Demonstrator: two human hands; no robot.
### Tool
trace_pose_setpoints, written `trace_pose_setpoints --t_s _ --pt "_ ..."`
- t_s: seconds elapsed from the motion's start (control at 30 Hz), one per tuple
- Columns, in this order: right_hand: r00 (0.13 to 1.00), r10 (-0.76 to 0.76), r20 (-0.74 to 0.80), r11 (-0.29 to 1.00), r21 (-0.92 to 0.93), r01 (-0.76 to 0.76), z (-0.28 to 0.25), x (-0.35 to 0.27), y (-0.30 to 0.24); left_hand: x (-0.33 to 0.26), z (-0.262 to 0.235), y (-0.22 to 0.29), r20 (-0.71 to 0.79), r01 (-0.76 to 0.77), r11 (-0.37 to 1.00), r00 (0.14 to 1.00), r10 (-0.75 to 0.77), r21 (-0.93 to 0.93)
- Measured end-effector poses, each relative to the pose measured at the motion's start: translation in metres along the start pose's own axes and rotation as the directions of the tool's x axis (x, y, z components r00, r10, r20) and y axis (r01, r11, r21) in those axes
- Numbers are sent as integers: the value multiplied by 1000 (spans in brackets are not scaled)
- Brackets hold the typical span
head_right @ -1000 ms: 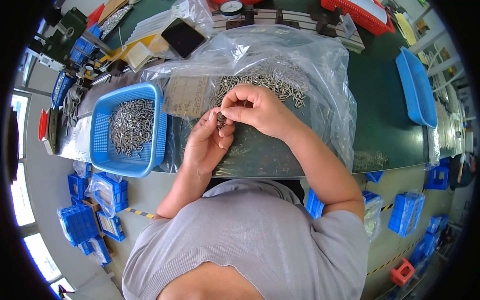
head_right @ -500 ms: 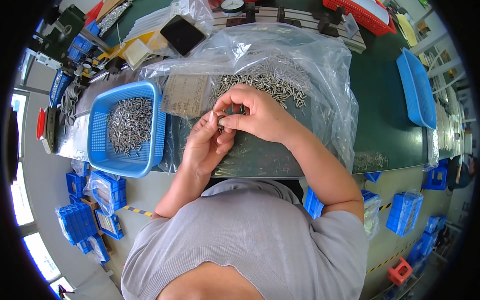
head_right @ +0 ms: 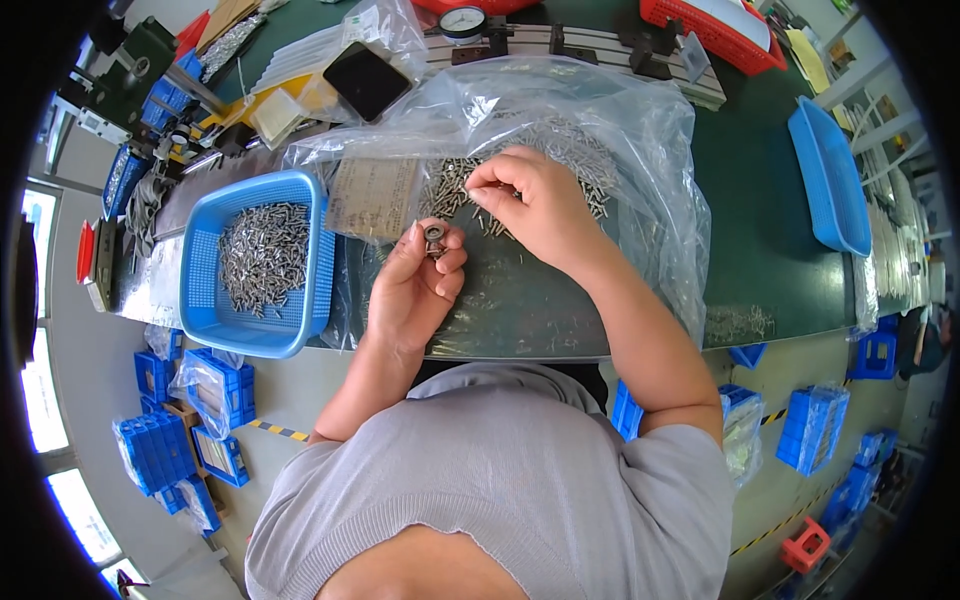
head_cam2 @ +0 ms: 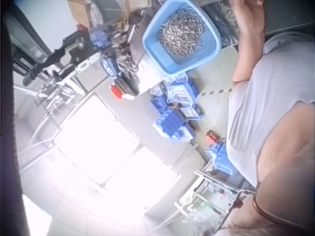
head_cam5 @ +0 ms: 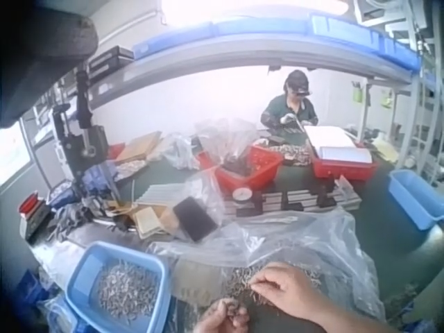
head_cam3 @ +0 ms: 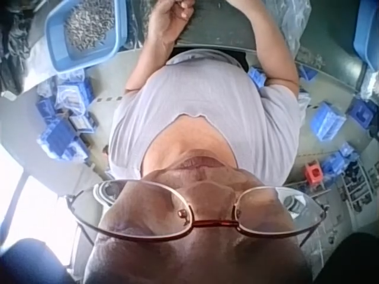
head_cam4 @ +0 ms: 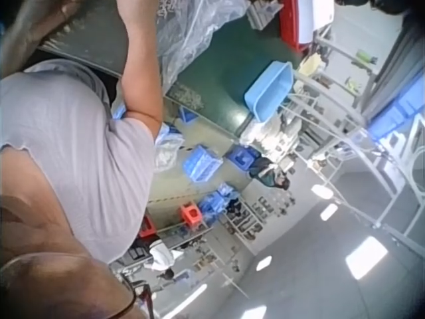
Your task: Manually inspecting and sorting small metal components at an industrial workbench.
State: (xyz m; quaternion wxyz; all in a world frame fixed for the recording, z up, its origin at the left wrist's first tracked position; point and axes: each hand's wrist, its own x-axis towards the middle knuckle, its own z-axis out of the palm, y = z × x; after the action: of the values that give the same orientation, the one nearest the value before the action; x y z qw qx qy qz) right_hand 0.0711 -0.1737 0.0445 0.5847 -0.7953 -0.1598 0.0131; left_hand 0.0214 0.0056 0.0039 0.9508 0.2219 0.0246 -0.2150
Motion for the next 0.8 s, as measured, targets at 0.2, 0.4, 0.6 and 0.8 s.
trace_pose_setpoints --t_s 0.2,0.4,0.6,0.8 --pt "961 -262 93 773 -576 266 7 -1 15 1 -1 1 5 12 1000 1000 -12 -12" --pt "958 -250 139 753 -595 283 4 0 17 0 2 1 -3 16 1000 1000 -17 -19" --pt "960 -185 209 760 -590 275 2 0 14 0 0 1 7 17 1000 1000 -17 -4" --pt "986 -35 163 981 -181 64 -2 1 5 1 -1 1 15 10 1000 1000 -10 10"
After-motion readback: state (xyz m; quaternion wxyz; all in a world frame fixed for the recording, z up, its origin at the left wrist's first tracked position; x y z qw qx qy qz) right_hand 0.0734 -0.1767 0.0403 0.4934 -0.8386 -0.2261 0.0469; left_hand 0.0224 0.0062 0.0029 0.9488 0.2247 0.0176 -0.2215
